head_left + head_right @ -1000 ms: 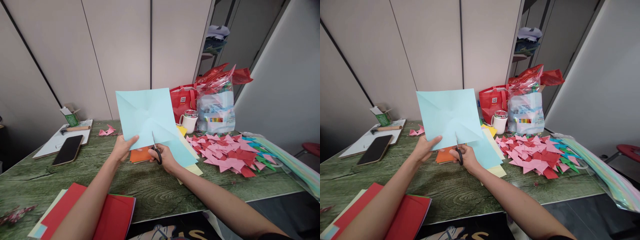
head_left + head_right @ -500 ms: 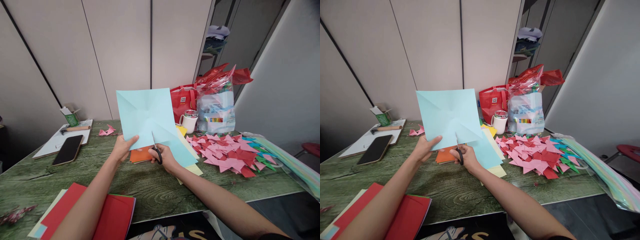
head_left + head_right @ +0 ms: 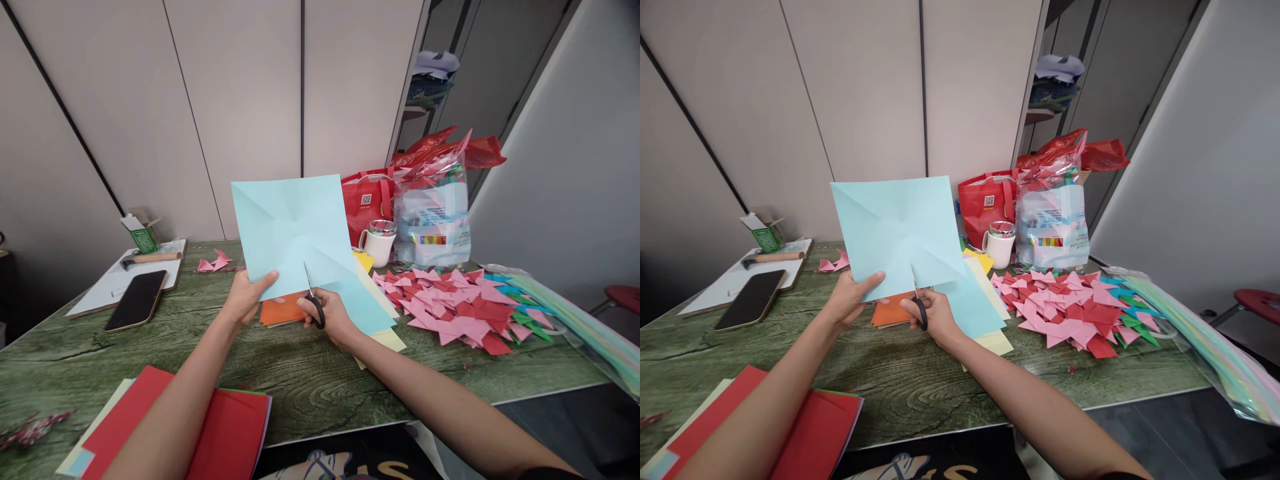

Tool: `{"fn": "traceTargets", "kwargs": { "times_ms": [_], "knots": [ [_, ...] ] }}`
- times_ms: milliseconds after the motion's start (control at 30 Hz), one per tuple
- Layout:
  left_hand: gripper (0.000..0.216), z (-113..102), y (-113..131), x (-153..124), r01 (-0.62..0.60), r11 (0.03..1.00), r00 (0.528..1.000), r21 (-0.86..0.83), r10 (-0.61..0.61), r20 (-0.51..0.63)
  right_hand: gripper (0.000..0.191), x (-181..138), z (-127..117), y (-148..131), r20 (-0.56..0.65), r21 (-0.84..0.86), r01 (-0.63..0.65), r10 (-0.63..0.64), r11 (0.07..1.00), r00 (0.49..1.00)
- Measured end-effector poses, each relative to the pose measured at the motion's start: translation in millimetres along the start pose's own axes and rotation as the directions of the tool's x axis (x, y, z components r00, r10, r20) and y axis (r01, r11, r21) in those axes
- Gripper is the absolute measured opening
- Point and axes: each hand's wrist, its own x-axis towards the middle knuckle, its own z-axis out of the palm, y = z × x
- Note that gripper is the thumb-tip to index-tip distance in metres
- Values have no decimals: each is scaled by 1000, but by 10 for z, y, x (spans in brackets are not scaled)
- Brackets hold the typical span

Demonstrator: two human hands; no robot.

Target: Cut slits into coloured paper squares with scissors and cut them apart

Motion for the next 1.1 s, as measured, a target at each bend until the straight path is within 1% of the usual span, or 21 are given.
{"fn": "traceTargets", "kwargs": {
  "times_ms": [133, 367, 667, 933, 1100],
  "knots": [
    [22, 2, -10, -11, 19, 1000, 1000, 16, -20, 13, 32, 4, 4, -32, -22, 3, -12, 12, 1000, 1000],
    [24, 8, -30, -19, 38, 999, 997, 33, -40, 72, 29, 29, -11, -53, 3, -14, 46, -46, 999, 999],
    [25, 30, 7, -34, 54, 998, 996, 34, -56, 66, 30, 33, -32, -20, -32, -51, 47, -49, 998, 998],
    [24, 47, 13, -33, 57, 998, 997, 13, -57, 45, 41, 30, -19, -21, -46, -33, 13, -15, 999, 999],
    [24, 46, 9, -32, 57, 998, 997, 6, -57, 49, 39, 25, -16, -27, -47, -27, 8, -9, 1000, 999]
  ]
}}
